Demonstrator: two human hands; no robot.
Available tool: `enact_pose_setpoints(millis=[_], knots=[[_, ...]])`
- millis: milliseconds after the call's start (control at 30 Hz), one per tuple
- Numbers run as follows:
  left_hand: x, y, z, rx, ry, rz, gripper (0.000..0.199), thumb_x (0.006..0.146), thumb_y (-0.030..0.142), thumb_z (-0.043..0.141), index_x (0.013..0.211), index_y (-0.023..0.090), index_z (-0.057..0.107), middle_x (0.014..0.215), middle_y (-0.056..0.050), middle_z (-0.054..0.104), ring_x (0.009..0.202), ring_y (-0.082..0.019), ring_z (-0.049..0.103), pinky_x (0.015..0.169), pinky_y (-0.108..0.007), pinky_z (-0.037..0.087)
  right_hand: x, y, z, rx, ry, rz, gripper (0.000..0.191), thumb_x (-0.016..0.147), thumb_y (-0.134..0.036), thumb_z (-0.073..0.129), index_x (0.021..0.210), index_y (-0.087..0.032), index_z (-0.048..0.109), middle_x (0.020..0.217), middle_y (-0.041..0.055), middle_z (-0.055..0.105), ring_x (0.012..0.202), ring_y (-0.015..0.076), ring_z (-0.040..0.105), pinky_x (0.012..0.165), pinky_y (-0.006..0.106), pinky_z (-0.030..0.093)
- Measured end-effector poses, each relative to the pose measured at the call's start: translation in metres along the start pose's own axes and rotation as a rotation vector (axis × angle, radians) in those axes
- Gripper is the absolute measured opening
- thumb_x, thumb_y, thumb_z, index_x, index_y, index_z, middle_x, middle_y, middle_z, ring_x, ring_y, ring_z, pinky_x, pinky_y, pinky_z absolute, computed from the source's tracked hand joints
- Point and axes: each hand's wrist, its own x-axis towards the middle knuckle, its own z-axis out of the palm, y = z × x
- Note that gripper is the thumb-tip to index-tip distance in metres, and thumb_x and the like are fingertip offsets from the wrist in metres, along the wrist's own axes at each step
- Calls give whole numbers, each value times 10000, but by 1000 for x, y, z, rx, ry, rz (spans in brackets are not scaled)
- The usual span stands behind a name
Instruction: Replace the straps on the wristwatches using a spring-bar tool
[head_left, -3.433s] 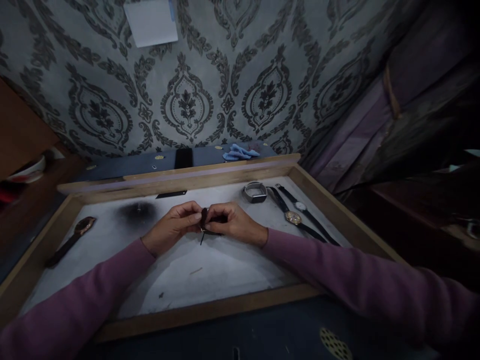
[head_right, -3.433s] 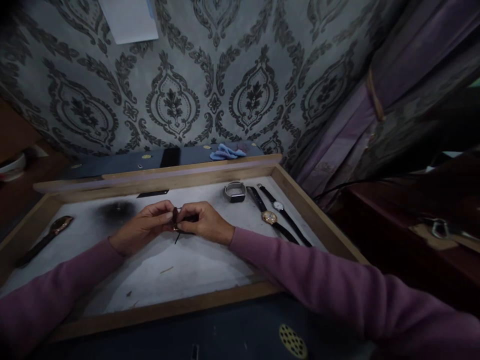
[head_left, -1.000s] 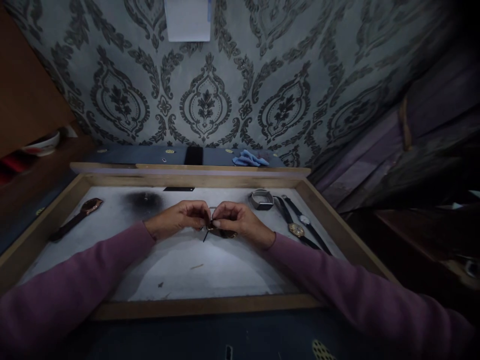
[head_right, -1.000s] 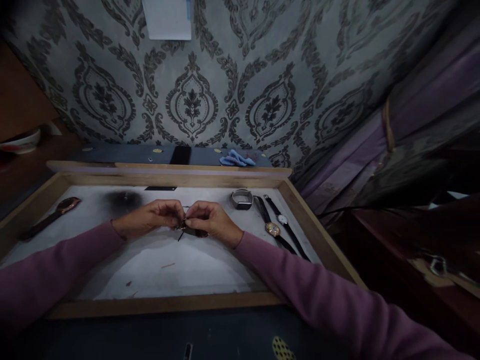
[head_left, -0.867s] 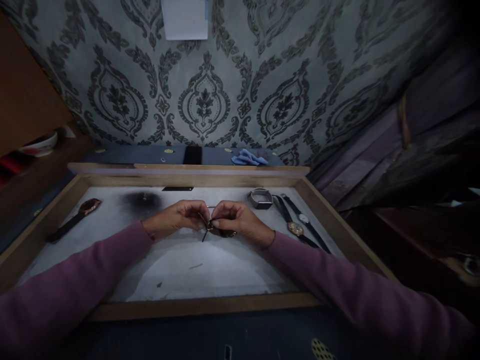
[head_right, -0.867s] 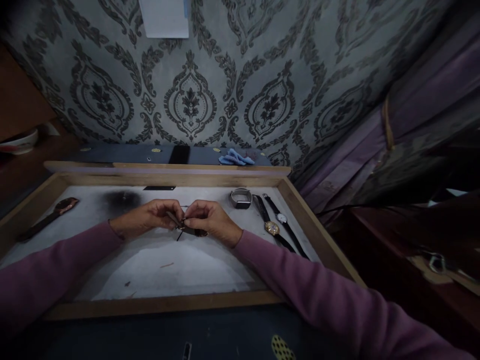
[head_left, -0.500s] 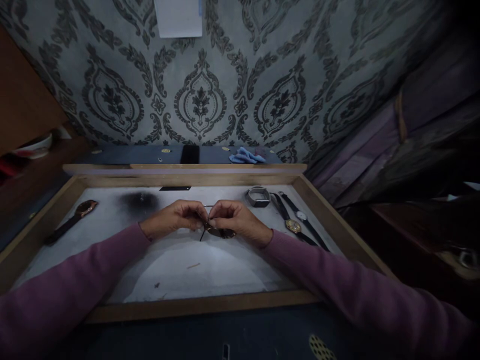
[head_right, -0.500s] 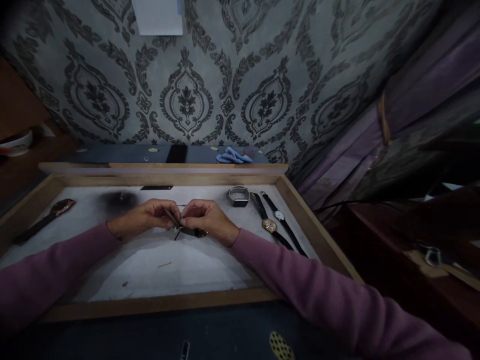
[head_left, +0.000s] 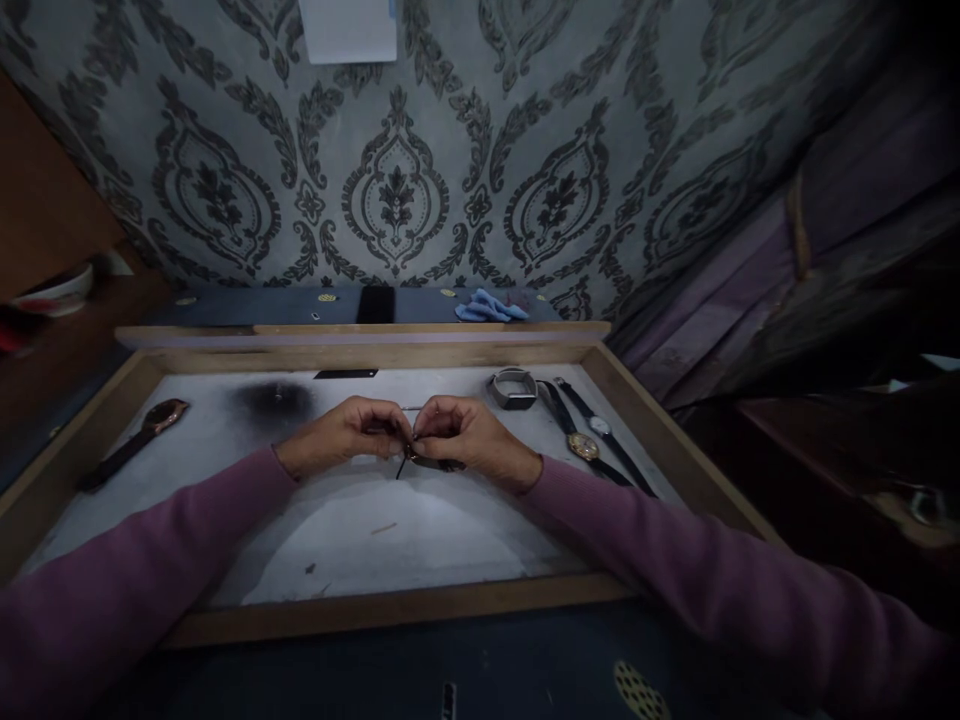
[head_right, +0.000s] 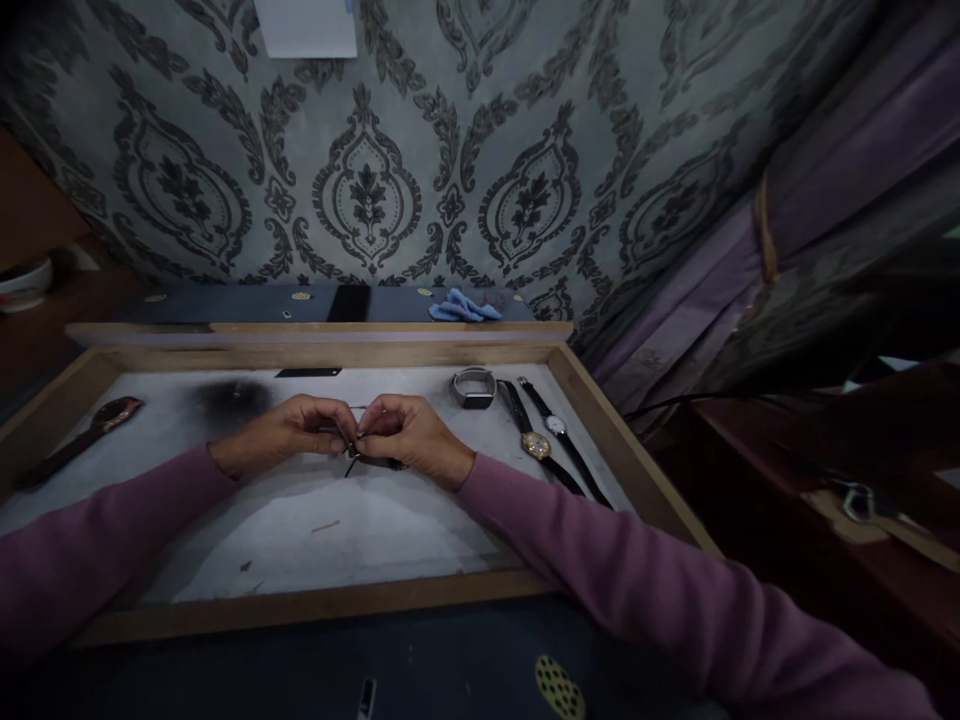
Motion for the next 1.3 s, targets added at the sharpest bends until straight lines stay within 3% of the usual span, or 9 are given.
enact_pose_setpoints(millis=[333, 533, 1100, 1300], knots=[[1, 1, -4, 62, -22, 79, 117, 701, 193, 760, 739, 131, 668, 775, -26, 688, 743, -133, 614, 738, -264, 481, 0, -2, 0, -40, -54, -56, 212, 597, -226, 788, 691, -143, 618, 625, -24, 644, 536, 62, 540, 491, 179, 381], [0, 1, -4, 51, -40, 81, 112, 678, 167, 771, 736, 140, 678, 797, -25, 694, 778, -140, 631, 781, -285, 499, 0, 0, -1, -126, -47, -130, 161, 597, -190, 762, 664, -147, 622, 649, -25, 637, 579, 74, 563, 595, 220, 448], [0, 1, -5, 121, -50, 38, 151, 739, 269, 760, 760, 136, 691, 769, -22, 673, 719, -118, 596, 721, -245, 475, -4, 0, 2, -306, -30, -233, 187, 641, -105, 664, 778, -178, 560, 583, -67, 561, 530, 63, 488, 512, 186, 369], [0, 2, 0, 130, -34, -15, 201, 718, 283, 760, 753, 132, 633, 712, 7, 621, 671, -105, 547, 667, -224, 437, -2, 5, 4, -253, -26, -180, 265, 624, -137, 703, 829, -181, 540, 599, -59, 600, 534, 70, 514, 513, 188, 375]])
